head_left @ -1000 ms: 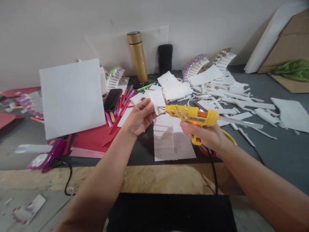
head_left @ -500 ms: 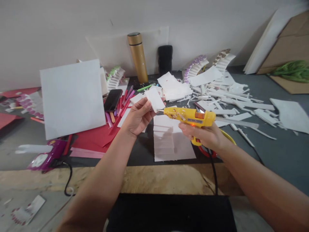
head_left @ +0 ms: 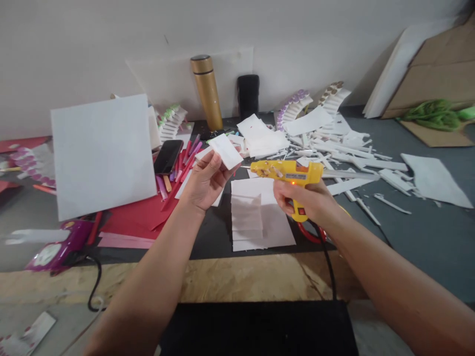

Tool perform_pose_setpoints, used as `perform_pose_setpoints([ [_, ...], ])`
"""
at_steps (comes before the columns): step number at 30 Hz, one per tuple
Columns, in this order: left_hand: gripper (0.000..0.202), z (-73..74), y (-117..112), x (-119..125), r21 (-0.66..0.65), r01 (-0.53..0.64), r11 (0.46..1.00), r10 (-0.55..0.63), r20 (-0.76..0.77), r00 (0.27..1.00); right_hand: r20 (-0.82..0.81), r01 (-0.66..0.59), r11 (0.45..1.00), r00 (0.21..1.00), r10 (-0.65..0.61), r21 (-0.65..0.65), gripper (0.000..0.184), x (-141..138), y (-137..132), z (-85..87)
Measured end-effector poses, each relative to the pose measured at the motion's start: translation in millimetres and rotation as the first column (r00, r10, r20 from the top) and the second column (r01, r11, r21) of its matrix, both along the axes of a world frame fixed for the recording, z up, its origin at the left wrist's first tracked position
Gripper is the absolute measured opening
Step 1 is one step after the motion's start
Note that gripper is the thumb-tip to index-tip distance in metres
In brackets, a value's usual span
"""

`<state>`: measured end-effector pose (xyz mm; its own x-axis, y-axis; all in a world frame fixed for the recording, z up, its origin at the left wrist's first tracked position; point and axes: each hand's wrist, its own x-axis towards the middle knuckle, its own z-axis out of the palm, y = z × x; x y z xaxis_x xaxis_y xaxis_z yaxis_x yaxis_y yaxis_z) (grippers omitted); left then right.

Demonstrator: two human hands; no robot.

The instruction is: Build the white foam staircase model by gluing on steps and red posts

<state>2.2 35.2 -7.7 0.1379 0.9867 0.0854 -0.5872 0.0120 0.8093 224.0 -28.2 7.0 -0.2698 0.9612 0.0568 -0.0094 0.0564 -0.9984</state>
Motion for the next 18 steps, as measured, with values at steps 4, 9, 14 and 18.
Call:
perform_pose_setpoints([
  [4, 0.017, -0.6, 2, -1, 0.003, 0.008, 1.0, -0.008, 0.029, 1.0, -0.192, 0.039, 0.992, 0.979, -0.062, -0.122, 0.045, 6, 5, 6.8],
  [9, 0.024, -1.7, 4, -2, -0.022, 0.019, 1.0, -0.018, 0.04, 0.999, -0.261, 0.123, 0.924, 0.938, -0.228, -0.363, 0.058, 35, 9, 12.6],
  [14, 0.025, 0.2, -1, -1, 0.0, 0.08, 0.997, -0.08, 0.058, 0.995, -0.189, 0.296, 0.762, 0.859, -0.477, -0.576, 0.055, 95, -8, 8.0],
  [18, 0.021, 0.9, -5, 2, 0.05, 0.153, 0.987, -0.155, 0.037, 0.987, -0.152, 0.414, 0.723, 0.803, -0.576, -0.552, 0.037, 126, -19, 1.0],
])
